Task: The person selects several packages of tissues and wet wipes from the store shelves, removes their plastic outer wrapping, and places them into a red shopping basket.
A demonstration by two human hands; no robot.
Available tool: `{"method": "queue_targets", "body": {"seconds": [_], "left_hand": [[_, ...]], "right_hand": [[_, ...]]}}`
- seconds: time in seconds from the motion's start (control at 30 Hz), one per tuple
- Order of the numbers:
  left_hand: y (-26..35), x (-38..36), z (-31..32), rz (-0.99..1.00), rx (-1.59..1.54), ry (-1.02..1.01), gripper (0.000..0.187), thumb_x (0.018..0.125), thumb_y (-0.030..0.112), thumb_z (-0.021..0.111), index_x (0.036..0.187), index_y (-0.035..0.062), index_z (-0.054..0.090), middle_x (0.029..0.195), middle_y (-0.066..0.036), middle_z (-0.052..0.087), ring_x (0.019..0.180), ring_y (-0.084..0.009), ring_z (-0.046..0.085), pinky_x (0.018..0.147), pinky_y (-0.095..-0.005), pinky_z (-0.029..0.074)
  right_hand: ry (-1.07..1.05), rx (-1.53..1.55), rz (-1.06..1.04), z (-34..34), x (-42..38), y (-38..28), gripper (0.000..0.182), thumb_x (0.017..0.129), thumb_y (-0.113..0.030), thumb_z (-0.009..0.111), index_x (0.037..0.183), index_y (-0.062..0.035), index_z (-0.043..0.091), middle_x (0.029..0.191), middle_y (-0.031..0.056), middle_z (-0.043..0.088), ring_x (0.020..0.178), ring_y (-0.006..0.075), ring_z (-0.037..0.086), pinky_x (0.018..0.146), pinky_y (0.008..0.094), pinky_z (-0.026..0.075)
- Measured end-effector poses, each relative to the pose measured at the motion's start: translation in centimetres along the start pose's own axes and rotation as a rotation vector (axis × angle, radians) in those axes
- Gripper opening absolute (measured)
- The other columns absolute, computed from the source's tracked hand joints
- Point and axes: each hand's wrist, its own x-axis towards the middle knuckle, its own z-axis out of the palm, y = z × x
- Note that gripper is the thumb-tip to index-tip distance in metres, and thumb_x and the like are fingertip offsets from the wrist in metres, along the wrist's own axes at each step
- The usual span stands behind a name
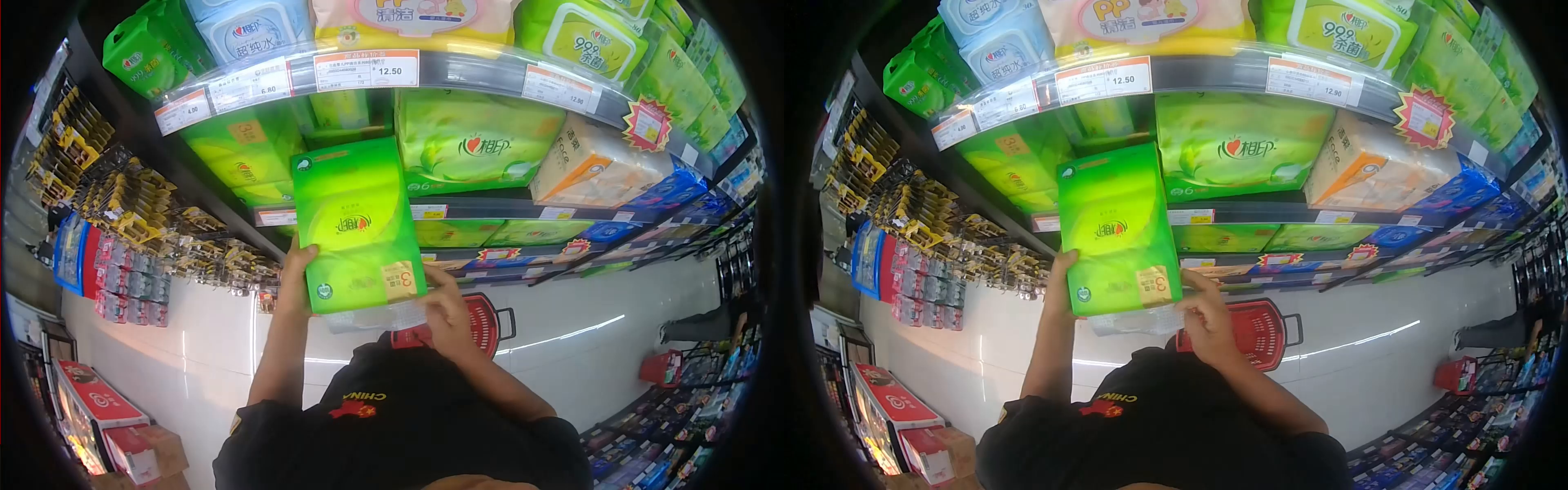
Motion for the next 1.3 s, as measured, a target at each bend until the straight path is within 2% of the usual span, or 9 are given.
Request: {"method": "queue_targets", "body": {"seconds": [0.1, 0.23, 0.5, 0.67, 0.77, 0.83, 0.87, 1.17, 1.3], "left_hand": [[-1.0, -0.7, 0.2, 0.093, 0.046, 0.065, 0.072, 0.081, 0.030, 0.065, 0.141, 0.0020, 0.036, 0.127, -0.016, 0.053, 0.113, -0.0264, 0.057, 0.092, -0.0369, 0.050], [-2.4, -2.6, 0.3, 0.111, 0.029, 0.077, 0.072, 0.080, 0.033, 0.066, 0.138, 0.0011, 0.038, 0.123, -0.016, 0.054, 0.109, -0.0258, 0.058, 0.088, -0.0365, 0.051], [-4.4, -6.3, 3.6, 0.233, 0.177, 0.167, 0.091, 0.072, 0.049, 0.077, 0.138, 0.0010, 0.037, 0.122, -0.014, 0.054, 0.106, -0.0234, 0.058, 0.083, -0.0355, 0.051], [-4.9, -6.4, 5.6, 0.228, 0.183, 0.015, 0.092, 0.073, 0.044, 0.077, 0.141, 0.0014, 0.031, 0.129, -0.015, 0.048, 0.116, -0.0245, 0.052, 0.093, -0.0377, 0.047], [-6.1, -6.3, 6.2, 0.188, 0.206, -0.104, 0.095, 0.076, 0.036, 0.074, 0.147, 0.0023, 0.020, 0.136, -0.016, 0.043, 0.125, -0.0255, 0.044, 0.103, -0.0393, 0.039], [-7.2, -5.9, 6.7, 0.148, 0.253, -0.146, 0.096, 0.078, 0.033, 0.071, 0.150, 0.0029, 0.016, 0.139, -0.016, 0.041, 0.128, -0.0260, 0.042, 0.106, -0.0396, 0.035], [-7.4, -5.8, 7.3, 0.100, 0.246, -0.181, 0.095, 0.079, 0.032, 0.069, 0.151, 0.0034, 0.015, 0.140, -0.016, 0.040, 0.129, -0.0262, 0.040, 0.108, -0.0395, 0.033], [-12.8, -2.0, 9.9, -0.697, -0.003, -0.429, 0.081, 0.090, 0.042, 0.056, 0.151, 0.0029, 0.020, 0.146, -0.017, 0.037, 0.133, -0.0265, 0.038, 0.108, -0.0381, 0.034], [-11.2, -0.2, 9.6, -0.264, 1.064, -0.674, 0.058, 0.093, 0.041, 0.056, 0.137, 0.0043, 0.048, 0.127, -0.018, 0.058, 0.112, -0.0285, 0.059, 0.095, -0.0354, 0.047]], "right_hand": [[0.025, 0.495, 0.480, -0.3, -2.2, 1.6, 0.035, 0.086, 0.003, 0.051, 0.120, -0.0044, 0.052, 0.138, 0.0180, 0.048, 0.127, 0.0250, 0.048, 0.100, 0.0352, 0.040], [-0.253, 0.648, 0.725, -1.5, -4.3, 2.9, 0.055, 0.090, -0.005, 0.056, 0.141, -0.0025, 0.037, 0.141, 0.0128, 0.046, 0.130, 0.0226, 0.043, 0.109, 0.0374, 0.034], [-0.536, 0.508, 0.540, -2.4, -4.1, -1.9, 0.072, 0.084, -0.017, 0.074, 0.143, -0.0027, 0.035, 0.139, 0.0104, 0.046, 0.128, 0.0220, 0.044, 0.106, 0.0374, 0.036], [-0.129, 0.424, 0.731, -2.7, -6.7, -0.8, 0.046, 0.087, -0.011, 0.067, 0.129, -0.0002, 0.052, 0.123, 0.0107, 0.058, 0.116, 0.0200, 0.054, 0.098, 0.0352, 0.043], [-0.109, 0.222, 0.553, -3.8, -8.2, 0.0, 0.029, 0.087, -0.012, 0.063, 0.113, -0.0008, 0.061, 0.100, 0.0104, 0.066, 0.094, 0.0209, 0.063, 0.086, 0.0330, 0.048], [-0.018, 0.718, 0.657, -4.2, -7.7, -3.0, 0.022, 0.086, -0.016, 0.065, 0.104, -0.0028, 0.063, 0.090, 0.0116, 0.067, 0.086, 0.0229, 0.064, 0.081, 0.0341, 0.049], [0.044, 0.977, 0.666, -4.1, -7.7, -4.1, 0.017, 0.085, -0.018, 0.065, 0.095, -0.0041, 0.065, 0.083, 0.0124, 0.068, 0.081, 0.0240, 0.064, 0.078, 0.0353, 0.049], [0.014, 0.569, 0.578, -7.8, -10.3, -10.9, 0.017, 0.088, -0.020, 0.065, 0.076, -0.0079, 0.060, 0.078, 0.0106, 0.065, 0.082, 0.0261, 0.065, 0.090, 0.0460, 0.048], [0.271, 0.583, 0.474, -7.6, -11.9, -6.6, 0.024, 0.090, -0.019, 0.060, 0.069, -0.0082, 0.056, 0.070, 0.0103, 0.061, 0.074, 0.0240, 0.063, 0.087, 0.0451, 0.048]]}}
